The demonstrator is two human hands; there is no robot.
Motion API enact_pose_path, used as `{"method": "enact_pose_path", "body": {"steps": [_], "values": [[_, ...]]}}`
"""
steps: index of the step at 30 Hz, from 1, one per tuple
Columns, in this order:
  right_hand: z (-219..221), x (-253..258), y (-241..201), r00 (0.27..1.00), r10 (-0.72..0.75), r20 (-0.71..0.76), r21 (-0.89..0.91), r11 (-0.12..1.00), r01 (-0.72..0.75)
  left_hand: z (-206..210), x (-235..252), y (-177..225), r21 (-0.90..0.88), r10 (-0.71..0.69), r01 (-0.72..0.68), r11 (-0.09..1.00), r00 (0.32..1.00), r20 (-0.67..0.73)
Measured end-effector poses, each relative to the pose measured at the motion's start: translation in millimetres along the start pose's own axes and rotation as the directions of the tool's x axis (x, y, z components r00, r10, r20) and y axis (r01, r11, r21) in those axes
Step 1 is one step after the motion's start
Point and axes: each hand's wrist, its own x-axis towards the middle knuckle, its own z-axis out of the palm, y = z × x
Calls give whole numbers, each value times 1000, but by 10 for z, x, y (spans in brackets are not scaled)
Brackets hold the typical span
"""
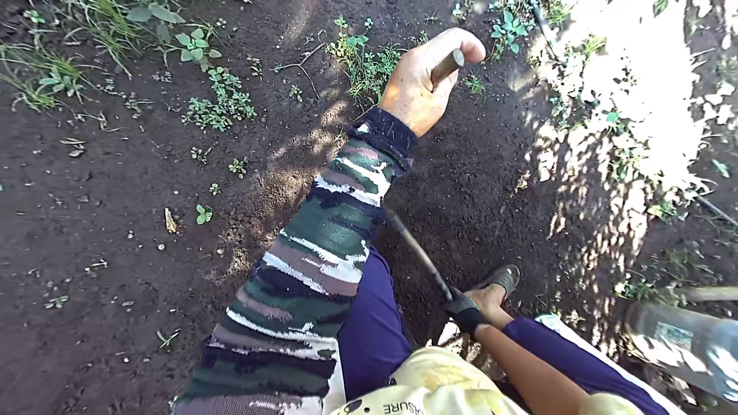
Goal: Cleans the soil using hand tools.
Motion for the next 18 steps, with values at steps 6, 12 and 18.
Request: {"method": "enact_pose_path", "body": {"steps": [6,12,18], "values": [[-359,486,-629,960,252,-126,749,659,-75,-21,-63,4,-11,-4,3,1000,1000,-18],[99,-26,-861,985,38,-166,469,882,46,69,-38,59,9,54,-54,999,998,-16],[225,209,-262,994,-30,-103,202,978,51,16,-35,129,7,-107,108,994,992,-65]]}}
